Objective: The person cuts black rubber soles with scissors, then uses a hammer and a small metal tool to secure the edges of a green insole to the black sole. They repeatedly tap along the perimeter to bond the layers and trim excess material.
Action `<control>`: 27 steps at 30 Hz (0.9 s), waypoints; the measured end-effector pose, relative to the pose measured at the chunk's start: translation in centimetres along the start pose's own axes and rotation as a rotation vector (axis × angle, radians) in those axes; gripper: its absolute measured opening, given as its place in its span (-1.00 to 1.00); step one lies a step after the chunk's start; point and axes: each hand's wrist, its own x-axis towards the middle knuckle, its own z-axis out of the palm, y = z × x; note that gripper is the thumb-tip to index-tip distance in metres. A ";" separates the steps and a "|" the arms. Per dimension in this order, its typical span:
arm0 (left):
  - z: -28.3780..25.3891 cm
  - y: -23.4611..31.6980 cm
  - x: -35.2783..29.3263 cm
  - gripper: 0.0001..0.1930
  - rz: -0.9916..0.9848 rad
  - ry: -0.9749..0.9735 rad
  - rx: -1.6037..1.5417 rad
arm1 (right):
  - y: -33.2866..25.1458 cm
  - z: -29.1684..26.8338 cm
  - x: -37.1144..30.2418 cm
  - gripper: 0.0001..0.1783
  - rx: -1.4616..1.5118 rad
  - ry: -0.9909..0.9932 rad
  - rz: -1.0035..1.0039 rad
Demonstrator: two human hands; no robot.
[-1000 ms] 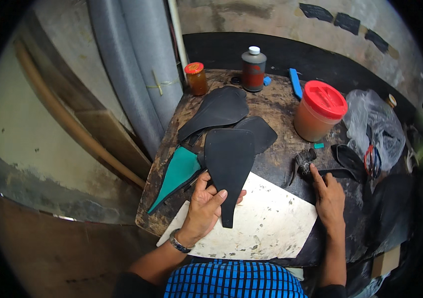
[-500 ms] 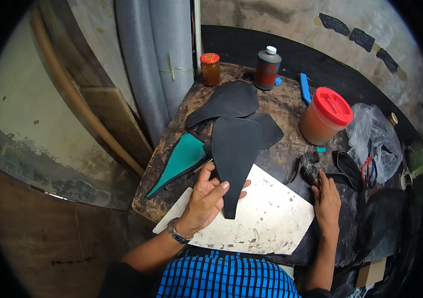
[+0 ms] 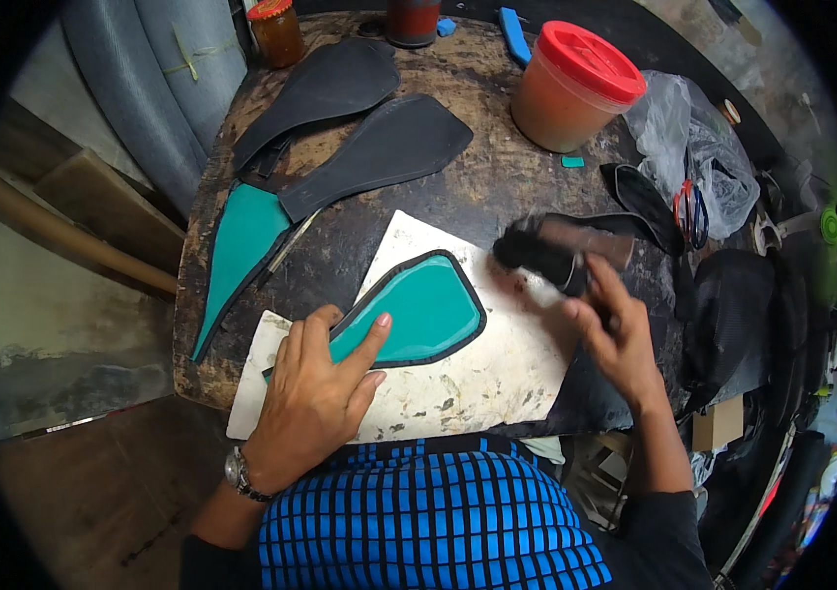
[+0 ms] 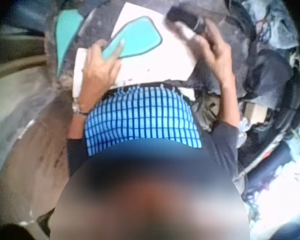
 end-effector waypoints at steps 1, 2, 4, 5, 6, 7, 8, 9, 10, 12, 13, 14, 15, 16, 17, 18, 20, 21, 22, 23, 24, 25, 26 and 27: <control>0.1 -0.1 0.0 -0.46 -0.001 0.004 0.005 | -0.5 -0.1 -0.5 -0.45 -0.096 -0.034 -0.086; 0.1 -0.1 0.0 -0.46 -0.004 0.000 0.009 | -1.0 -0.2 -0.9 -0.56 -0.115 -0.032 -0.107; 0.1 0.0 0.0 -0.47 -0.009 -0.012 0.023 | -1.6 -0.6 -1.4 -0.56 -0.032 -0.099 -0.150; 0.0 0.1 0.0 -0.47 -0.009 -0.016 0.036 | -1.7 -0.8 -1.6 -0.56 0.003 -0.116 -0.202; 0.0 0.1 0.0 -0.47 -0.006 -0.014 0.051 | -1.8 -0.8 -1.7 -0.57 -0.101 -0.217 -0.124; 0.0 0.0 0.1 -0.47 -0.003 -0.013 0.046 | -1.8 -0.8 -1.8 -0.58 -0.221 -0.314 -0.065; 0.0 0.0 0.1 -0.47 -0.001 -0.011 0.041 | -1.8 -0.9 -1.9 -0.56 -0.282 -0.255 -0.102; 0.1 0.0 0.1 -0.46 -0.002 -0.011 0.036 | -1.8 -0.9 -2.0 -0.54 -0.354 -0.207 -0.120; 0.1 0.0 0.0 -0.47 -0.001 -0.015 0.049 | -1.7 -0.6 -2.1 -0.49 -0.294 -0.154 -0.217; 0.2 -0.1 -0.1 -0.47 0.002 -0.007 0.083 | -1.8 0.0 -2.3 -0.39 -0.207 -0.067 -0.379; 0.3 -0.2 -0.1 -0.49 0.014 0.006 0.084 | -1.9 0.3 -2.5 -0.34 -0.110 -0.152 -0.372; 0.4 -0.3 0.0 -0.51 0.036 0.024 0.095 | -2.1 0.5 -2.6 -0.28 -0.159 -0.233 -0.339; 0.4 -0.4 0.0 -0.52 0.060 0.047 0.108 | -2.4 0.7 -2.8 -0.27 -0.269 -0.328 -0.259; 0.5 -0.5 0.0 -0.52 0.061 0.057 0.113 | -2.6 0.9 -2.8 -0.25 -0.271 -0.278 -0.266; 0.5 -0.5 -0.1 -0.52 0.064 0.058 0.114 | -2.9 1.0 -2.9 -0.24 -0.270 -0.231 -0.263; 0.5 -0.5 0.0 -0.51 0.068 0.058 0.127 | -3.1 1.4 -2.8 -0.22 -0.282 -0.148 -0.286; 0.5 -0.4 -0.1 -0.50 0.025 0.032 0.075 | -3.7 1.9 -2.6 -0.19 -0.260 -0.284 -0.262; 0.3 -0.3 -0.2 -0.48 0.007 0.015 0.057 | -4.0 2.2 -2.4 -0.17 -0.262 -0.358 -0.248; 0.2 -0.3 -0.1 -0.47 0.008 0.013 0.059 | -4.3 2.2 -2.2 -0.18 -0.263 -0.356 -0.233; 0.3 -0.3 -0.1 -0.46 0.001 0.024 0.059 | -4.5 2.2 -1.9 -0.18 -0.287 -0.303 -0.280; 0.3 -0.2 -0.1 -0.45 -0.013 0.008 0.058 | -4.8 2.4 -1.9 -0.19 -0.308 -0.279 -0.307; 0.3 -0.2 -0.1 -0.43 -0.008 0.016 0.058 | -5.1 2.2 -2.0 -0.19 -0.325 -0.255 -0.325; 0.2 -0.3 0.0 -0.41 -0.006 0.010 0.063 | -5.3 2.8 -1.7 -0.22 -0.194 -0.213 -0.388; 0.2 -0.2 -0.1 -0.39 -0.008 -0.002 0.065 | -5.5 2.9 -1.8 -0.22 -0.242 -0.265 -0.343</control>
